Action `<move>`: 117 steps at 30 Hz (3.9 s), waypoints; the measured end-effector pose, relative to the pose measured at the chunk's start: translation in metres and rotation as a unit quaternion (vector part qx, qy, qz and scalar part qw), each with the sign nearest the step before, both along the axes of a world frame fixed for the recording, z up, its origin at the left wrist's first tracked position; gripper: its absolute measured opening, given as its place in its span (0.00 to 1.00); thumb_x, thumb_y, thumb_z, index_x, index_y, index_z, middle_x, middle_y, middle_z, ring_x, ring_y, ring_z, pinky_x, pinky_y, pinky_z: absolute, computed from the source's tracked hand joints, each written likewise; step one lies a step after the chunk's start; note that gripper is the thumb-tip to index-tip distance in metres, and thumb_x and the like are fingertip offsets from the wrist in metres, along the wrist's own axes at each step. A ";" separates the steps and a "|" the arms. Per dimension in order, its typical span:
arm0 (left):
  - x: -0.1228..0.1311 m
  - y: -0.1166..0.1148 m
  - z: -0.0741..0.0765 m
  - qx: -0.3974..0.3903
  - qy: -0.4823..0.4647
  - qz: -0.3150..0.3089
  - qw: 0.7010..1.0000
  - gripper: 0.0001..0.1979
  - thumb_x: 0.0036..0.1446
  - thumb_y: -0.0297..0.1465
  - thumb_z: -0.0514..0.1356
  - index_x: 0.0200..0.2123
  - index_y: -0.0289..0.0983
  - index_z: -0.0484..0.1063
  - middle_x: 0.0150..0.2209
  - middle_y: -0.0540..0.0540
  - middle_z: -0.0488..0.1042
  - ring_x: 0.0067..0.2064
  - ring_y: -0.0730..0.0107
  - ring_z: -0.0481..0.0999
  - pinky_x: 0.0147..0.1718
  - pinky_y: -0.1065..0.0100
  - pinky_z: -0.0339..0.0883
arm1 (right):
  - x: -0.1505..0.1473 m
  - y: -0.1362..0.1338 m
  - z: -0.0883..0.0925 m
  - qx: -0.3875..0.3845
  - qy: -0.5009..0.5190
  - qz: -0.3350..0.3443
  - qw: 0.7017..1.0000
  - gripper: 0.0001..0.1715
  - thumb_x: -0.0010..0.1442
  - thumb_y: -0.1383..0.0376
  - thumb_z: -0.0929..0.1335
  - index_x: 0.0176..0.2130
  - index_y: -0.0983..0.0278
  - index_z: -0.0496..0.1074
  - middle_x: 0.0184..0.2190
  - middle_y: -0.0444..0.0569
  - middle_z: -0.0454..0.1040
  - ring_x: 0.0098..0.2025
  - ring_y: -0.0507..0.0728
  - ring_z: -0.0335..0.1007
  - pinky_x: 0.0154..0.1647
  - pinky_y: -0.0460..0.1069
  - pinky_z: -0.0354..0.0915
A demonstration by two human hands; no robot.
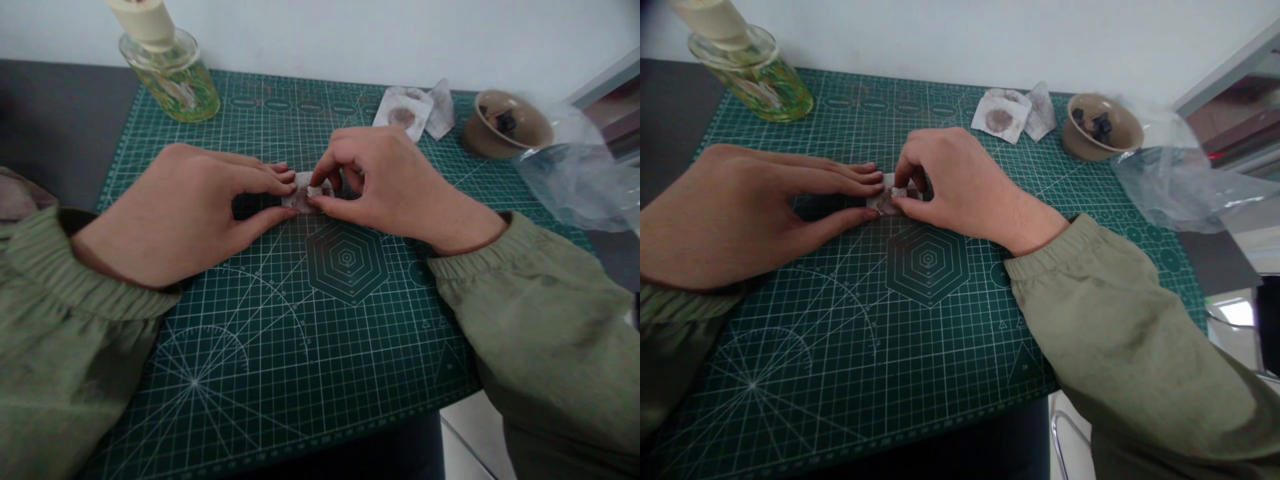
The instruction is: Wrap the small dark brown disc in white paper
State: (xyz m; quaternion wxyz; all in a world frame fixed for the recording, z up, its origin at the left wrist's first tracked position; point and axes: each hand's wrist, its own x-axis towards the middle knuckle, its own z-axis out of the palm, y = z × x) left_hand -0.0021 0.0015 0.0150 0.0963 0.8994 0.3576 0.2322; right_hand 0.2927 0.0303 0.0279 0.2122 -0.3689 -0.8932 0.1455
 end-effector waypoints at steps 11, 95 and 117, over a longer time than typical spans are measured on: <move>0.002 -0.002 0.000 0.023 0.010 0.025 0.999 0.28 0.91 0.57 0.59 0.65 0.46 0.93 0.62 0.52 0.95 0.68 0.43 0.95 0.76 0.35 0.85 | -0.005 -0.005 0.002 0.015 0.002 0.003 1.000 0.07 0.70 0.71 0.80 0.42 0.59 0.84 0.37 0.46 0.85 0.42 0.60 0.83 0.46 0.54 0.73; 0.012 -0.018 0.021 0.095 -0.158 0.007 0.983 0.09 0.82 0.32 0.75 0.58 0.55 0.90 0.51 0.53 0.95 0.46 0.59 0.95 0.47 0.54 0.94 | -0.007 -0.014 -0.001 -0.391 0.412 0.131 0.813 0.28 0.58 0.75 0.93 0.51 0.63 0.85 0.41 0.47 0.94 0.33 0.56 0.94 0.29 0.44 0.83; 0.015 -0.022 0.024 0.078 -0.185 0.024 0.979 0.05 0.83 0.39 0.75 0.56 0.58 0.90 0.51 0.55 0.95 0.44 0.60 0.95 0.44 0.55 0.95 | -0.008 -0.018 0.006 -0.390 0.415 0.122 0.813 0.27 0.60 0.74 0.92 0.50 0.64 0.83 0.41 0.44 0.93 0.31 0.53 0.92 0.26 0.41 0.79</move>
